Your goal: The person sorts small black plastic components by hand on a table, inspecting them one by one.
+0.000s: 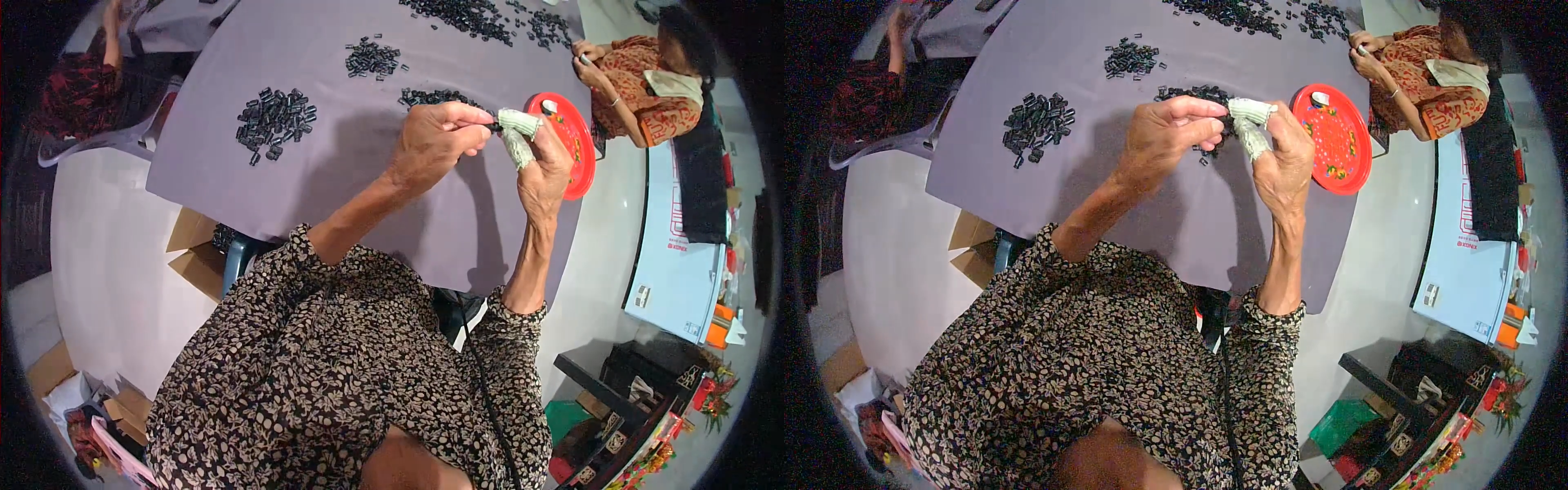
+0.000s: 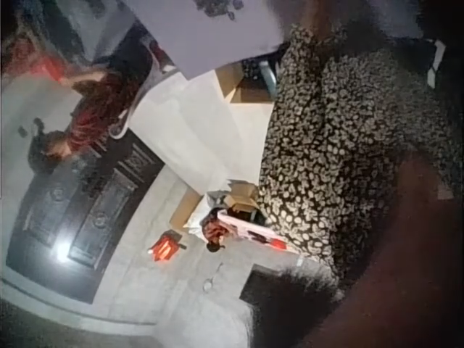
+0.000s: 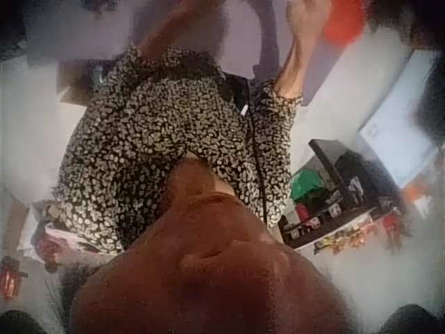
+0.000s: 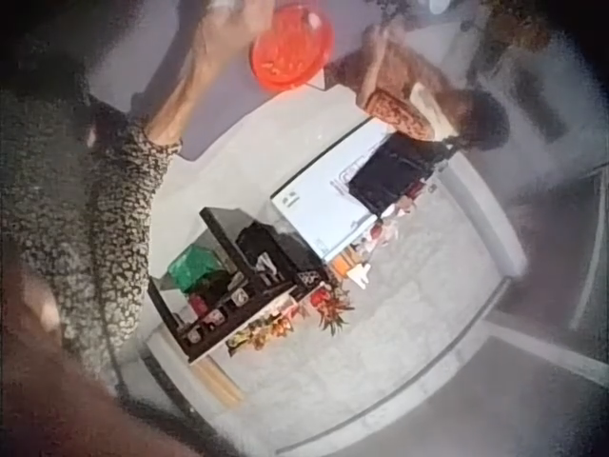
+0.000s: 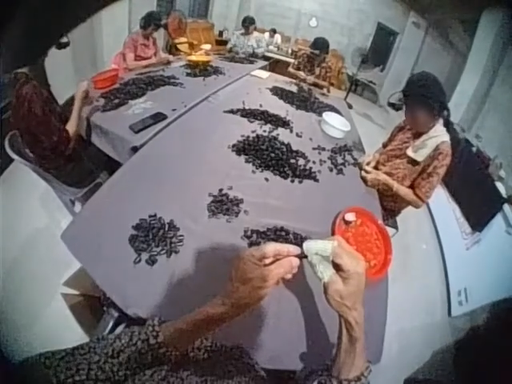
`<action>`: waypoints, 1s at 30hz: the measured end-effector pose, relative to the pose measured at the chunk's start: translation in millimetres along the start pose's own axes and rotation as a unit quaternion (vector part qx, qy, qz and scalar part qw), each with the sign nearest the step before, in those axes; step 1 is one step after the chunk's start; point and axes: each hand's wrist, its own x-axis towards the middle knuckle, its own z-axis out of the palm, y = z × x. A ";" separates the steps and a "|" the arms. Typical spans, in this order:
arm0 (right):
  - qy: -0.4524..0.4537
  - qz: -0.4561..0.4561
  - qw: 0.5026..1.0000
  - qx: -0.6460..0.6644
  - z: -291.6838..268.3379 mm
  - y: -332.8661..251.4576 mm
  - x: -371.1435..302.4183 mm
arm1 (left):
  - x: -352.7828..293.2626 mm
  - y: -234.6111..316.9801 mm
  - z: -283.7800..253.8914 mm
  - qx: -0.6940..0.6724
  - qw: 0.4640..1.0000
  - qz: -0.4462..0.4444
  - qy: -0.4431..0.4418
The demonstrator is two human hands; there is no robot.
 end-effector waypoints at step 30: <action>-0.052 -0.076 0.966 -0.241 16.3 0.3 -0.7 | 9.1 -16.0 -12.7 -0.177 0.974 -0.140 -0.012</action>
